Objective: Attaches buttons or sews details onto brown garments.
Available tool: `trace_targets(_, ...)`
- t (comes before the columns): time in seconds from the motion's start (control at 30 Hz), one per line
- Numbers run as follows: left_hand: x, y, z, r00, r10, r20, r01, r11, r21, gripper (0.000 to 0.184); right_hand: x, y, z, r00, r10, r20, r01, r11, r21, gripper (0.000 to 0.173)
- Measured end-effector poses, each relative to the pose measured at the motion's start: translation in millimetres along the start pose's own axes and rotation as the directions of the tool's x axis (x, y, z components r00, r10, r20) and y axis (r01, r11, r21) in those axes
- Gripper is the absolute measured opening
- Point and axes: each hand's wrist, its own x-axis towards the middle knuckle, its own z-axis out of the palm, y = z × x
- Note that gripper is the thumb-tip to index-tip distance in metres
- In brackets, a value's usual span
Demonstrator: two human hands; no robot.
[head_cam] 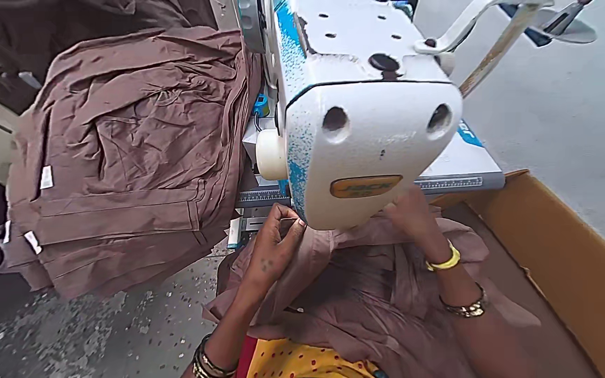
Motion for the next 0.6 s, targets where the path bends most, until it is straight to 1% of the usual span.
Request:
trace_targets(0.07, 0, -2, 1, 1.000, -0.019, 0.009, 0.019, 1.000, -0.016, 0.012, 8, 21, 0, 0.984, 0.013, -0.179, -0.039, 0.990, -0.139, 0.018)
trace_targets(0.1, 0, -3, 1, 1.000, -0.019, 0.010, 0.019, 0.999, -0.030, 0.013, 12, 30, 1, 0.972, -0.011, -0.233, -0.033, 0.982, -0.188, 0.016)
trace_targets(0.13, 0, -3, 1, 1.000, -0.021, 0.010, 0.021, 0.999, -0.041, 0.012, 16, 36, 4, 0.966, -0.049, -0.252, -0.009, 0.975, -0.222, 0.016)
trace_targets(0.17, 0, -2, 2, 1.000, -0.023, 0.008, 0.024, 0.999, -0.044, 0.011, 20, 40, 8, 0.962, -0.095, -0.255, 0.028, 0.967, -0.254, 0.016)
trace_targets(0.27, 0, 0, 1, 0.999, -0.036, 0.014, 0.037, 0.998, -0.041, 0.010, 32, 44, 23, 0.961, -0.191, -0.202, 0.121, 0.941, -0.318, 0.020)
trace_targets(0.37, 0, -1, 1, 0.999, -0.035, 0.011, 0.035, 0.999, -0.020, 0.011, 45, 42, 32, 0.975, -0.199, -0.097, 0.152, 0.920, -0.361, 0.027)
trace_targets(0.4, -1, -1, 1, 0.999, -0.032, 0.009, 0.032, 0.999, -0.011, 0.012, 47, 42, 35, 0.974, -0.209, -0.084, 0.163, 0.913, -0.374, 0.028)
trace_targets(0.5, -2, -3, 1, 0.999, -0.025, -0.024, 0.026, 0.999, 0.027, 0.017, 46, 42, 36, 0.970, -0.214, -0.114, 0.155, 0.910, -0.384, 0.024)
trace_targets(0.57, -2, -5, 3, 0.998, -0.035, -0.050, 0.036, 0.999, 0.026, 0.016, 44, 43, 32, 0.958, -0.224, -0.177, 0.151, 0.924, -0.350, 0.018)
trace_targets(0.6, -2, -4, 4, 0.997, -0.052, -0.053, 0.053, 0.999, 0.012, 0.016, 41, 45, 31, 0.941, -0.253, -0.226, 0.168, 0.926, -0.338, 0.016)
